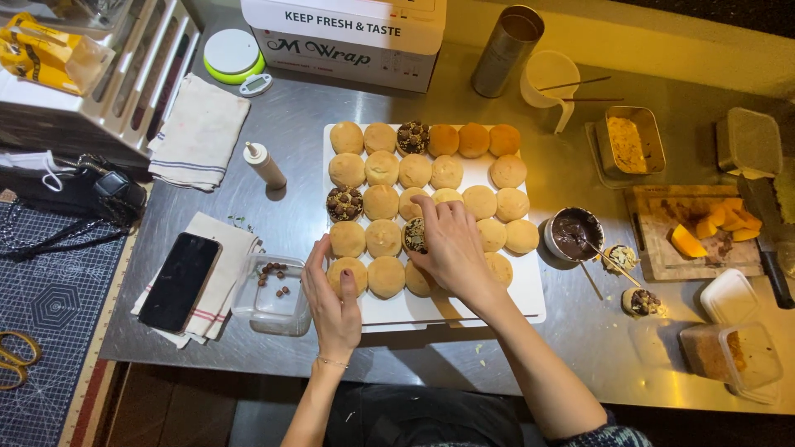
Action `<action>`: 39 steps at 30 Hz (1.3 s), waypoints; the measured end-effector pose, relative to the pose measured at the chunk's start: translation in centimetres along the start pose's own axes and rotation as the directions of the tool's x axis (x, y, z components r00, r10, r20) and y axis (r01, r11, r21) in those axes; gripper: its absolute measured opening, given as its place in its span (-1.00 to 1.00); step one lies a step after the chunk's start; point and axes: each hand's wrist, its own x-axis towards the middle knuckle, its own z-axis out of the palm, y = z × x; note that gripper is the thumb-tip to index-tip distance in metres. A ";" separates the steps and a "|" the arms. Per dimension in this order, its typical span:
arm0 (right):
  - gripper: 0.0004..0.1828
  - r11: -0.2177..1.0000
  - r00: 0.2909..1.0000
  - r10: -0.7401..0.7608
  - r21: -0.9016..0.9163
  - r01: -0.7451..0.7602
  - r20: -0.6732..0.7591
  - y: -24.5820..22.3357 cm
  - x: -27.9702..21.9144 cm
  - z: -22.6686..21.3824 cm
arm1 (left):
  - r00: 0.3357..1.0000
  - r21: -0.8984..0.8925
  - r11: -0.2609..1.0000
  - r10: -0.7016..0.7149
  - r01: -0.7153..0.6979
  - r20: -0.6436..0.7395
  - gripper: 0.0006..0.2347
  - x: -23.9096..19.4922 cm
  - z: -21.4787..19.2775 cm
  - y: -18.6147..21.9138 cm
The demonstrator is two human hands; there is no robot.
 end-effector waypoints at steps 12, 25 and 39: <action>0.09 0.984 0.997 0.074 0.161 -0.076 0.019 -0.5 0.3 1.1 | 1.000 -0.006 1.000 -0.011 0.011 0.004 -0.47 0.2 0.0 0.3; -0.58 0.841 0.828 0.259 0.538 0.059 -0.496 8.5 -11.3 -3.1 | 0.866 0.419 0.760 0.468 -0.497 0.179 -0.52 -1.4 1.7 4.6; -0.63 0.330 0.349 0.882 0.944 0.018 -0.315 36.6 -15.2 11.9 | 0.877 0.685 0.552 0.236 -0.476 0.418 -0.27 -0.9 5.3 5.9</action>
